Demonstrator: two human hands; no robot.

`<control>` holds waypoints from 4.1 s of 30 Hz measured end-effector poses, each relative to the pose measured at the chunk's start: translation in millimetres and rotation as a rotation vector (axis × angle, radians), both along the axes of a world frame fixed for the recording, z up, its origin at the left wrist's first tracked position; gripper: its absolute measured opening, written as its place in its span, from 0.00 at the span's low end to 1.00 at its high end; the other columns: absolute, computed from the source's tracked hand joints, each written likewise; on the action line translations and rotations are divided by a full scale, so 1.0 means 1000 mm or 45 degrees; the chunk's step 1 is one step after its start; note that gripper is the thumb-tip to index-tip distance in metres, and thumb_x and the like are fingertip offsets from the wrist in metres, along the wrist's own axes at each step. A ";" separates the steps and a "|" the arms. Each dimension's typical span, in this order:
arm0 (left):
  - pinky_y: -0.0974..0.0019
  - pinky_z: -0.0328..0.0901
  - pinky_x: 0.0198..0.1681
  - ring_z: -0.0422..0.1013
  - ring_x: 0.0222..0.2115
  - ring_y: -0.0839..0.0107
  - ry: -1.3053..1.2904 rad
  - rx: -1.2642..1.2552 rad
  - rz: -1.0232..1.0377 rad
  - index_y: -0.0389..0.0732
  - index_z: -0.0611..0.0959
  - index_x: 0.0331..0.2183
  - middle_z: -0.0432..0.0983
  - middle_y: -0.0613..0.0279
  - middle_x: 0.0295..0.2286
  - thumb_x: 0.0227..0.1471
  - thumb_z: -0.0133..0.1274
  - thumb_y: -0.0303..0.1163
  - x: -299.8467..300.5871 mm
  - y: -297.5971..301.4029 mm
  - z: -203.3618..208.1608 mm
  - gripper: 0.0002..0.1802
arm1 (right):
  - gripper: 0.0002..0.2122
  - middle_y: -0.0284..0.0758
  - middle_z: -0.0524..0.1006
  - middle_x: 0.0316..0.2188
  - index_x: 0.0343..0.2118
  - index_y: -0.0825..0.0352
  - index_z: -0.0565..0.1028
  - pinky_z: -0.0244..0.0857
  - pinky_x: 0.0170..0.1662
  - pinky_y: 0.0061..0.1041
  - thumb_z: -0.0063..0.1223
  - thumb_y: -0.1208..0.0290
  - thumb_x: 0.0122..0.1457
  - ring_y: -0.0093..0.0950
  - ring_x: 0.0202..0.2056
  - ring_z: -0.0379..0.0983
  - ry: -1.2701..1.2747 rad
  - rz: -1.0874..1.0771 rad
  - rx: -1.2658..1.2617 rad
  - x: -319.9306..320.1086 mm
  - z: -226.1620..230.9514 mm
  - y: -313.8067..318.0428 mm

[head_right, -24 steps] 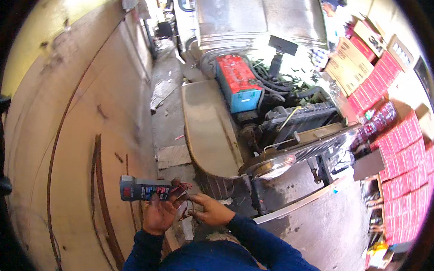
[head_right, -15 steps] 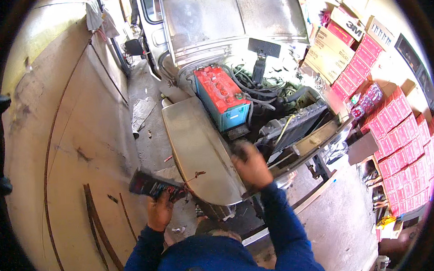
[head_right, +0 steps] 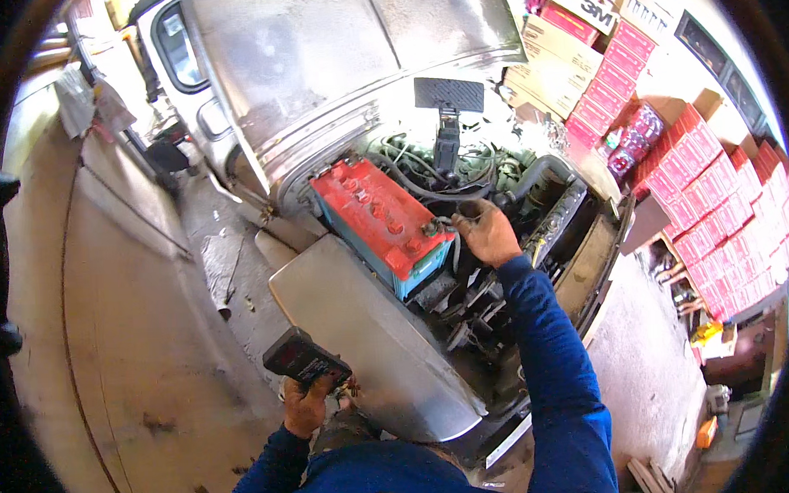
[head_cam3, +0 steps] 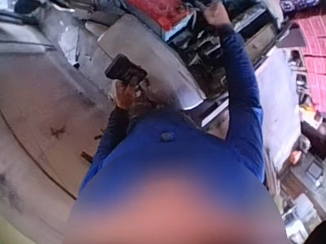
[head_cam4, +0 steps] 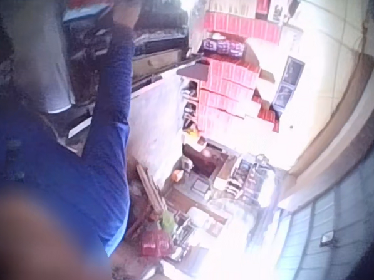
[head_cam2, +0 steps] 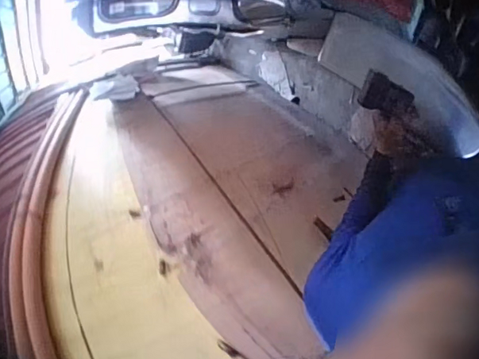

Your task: The person uses a battery tester to check the voltage of a car battery with the hood open. They connect the tester leads to the battery terminals, observe the reading, and then disconnect the leads. The person also handles an air filter and places it on the engine bay.

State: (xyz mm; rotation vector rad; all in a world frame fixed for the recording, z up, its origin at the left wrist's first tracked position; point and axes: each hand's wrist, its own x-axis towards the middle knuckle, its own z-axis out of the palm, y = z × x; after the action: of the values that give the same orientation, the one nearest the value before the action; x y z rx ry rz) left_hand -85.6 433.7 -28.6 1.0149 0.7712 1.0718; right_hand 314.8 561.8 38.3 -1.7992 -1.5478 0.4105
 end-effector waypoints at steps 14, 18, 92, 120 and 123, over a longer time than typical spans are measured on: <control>0.64 0.74 0.41 0.77 0.37 0.69 -0.056 0.072 -0.381 0.34 0.80 0.49 0.79 0.58 0.42 0.54 0.62 0.24 0.074 0.276 0.014 0.19 | 0.33 0.60 0.80 0.39 0.49 0.80 0.74 0.71 0.52 0.41 0.67 0.53 0.51 0.50 0.47 0.79 -0.103 -0.400 -0.144 0.070 -0.066 0.192; 0.62 0.75 0.42 0.77 0.39 0.67 0.005 0.040 -0.381 0.35 0.80 0.48 0.79 0.58 0.42 0.53 0.62 0.22 0.094 0.285 -0.018 0.19 | 0.51 0.60 0.69 0.57 0.63 0.77 0.61 0.65 0.61 0.36 0.71 0.41 0.45 0.44 0.58 0.70 -0.290 -0.603 -0.388 0.103 -0.093 0.268; 0.62 0.72 0.40 0.77 0.37 0.67 0.285 0.239 0.024 0.37 0.79 0.50 0.79 0.59 0.41 0.55 0.61 0.25 0.069 0.060 0.019 0.20 | 0.43 0.34 0.72 0.57 0.66 0.64 0.57 0.65 0.62 0.35 0.71 0.84 0.48 0.29 0.57 0.69 0.652 -0.255 0.224 0.226 -0.111 -0.245; 0.72 0.69 0.39 0.73 0.33 0.80 0.398 0.242 -0.047 0.37 0.82 0.40 0.79 0.69 0.33 0.57 0.61 0.27 0.096 0.077 0.013 0.09 | 0.37 0.31 0.76 0.51 0.61 0.66 0.64 0.70 0.56 0.30 0.63 0.87 0.44 0.25 0.52 0.73 0.937 -0.324 0.284 0.244 -0.117 -0.218; 0.73 0.69 0.38 0.71 0.33 0.81 0.353 0.221 -0.030 0.38 0.81 0.39 0.78 0.70 0.33 0.57 0.62 0.27 0.093 0.079 0.014 0.09 | 0.36 0.31 0.76 0.51 0.62 0.65 0.63 0.71 0.55 0.30 0.61 0.89 0.46 0.25 0.52 0.73 1.171 -0.306 0.362 0.245 -0.117 -0.215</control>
State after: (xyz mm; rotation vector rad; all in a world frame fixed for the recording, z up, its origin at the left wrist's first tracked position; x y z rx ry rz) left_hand 7.4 512.6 -14.8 1.3369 0.8967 1.0019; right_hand 559.7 347.2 -78.9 -1.2585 -0.6945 0.7247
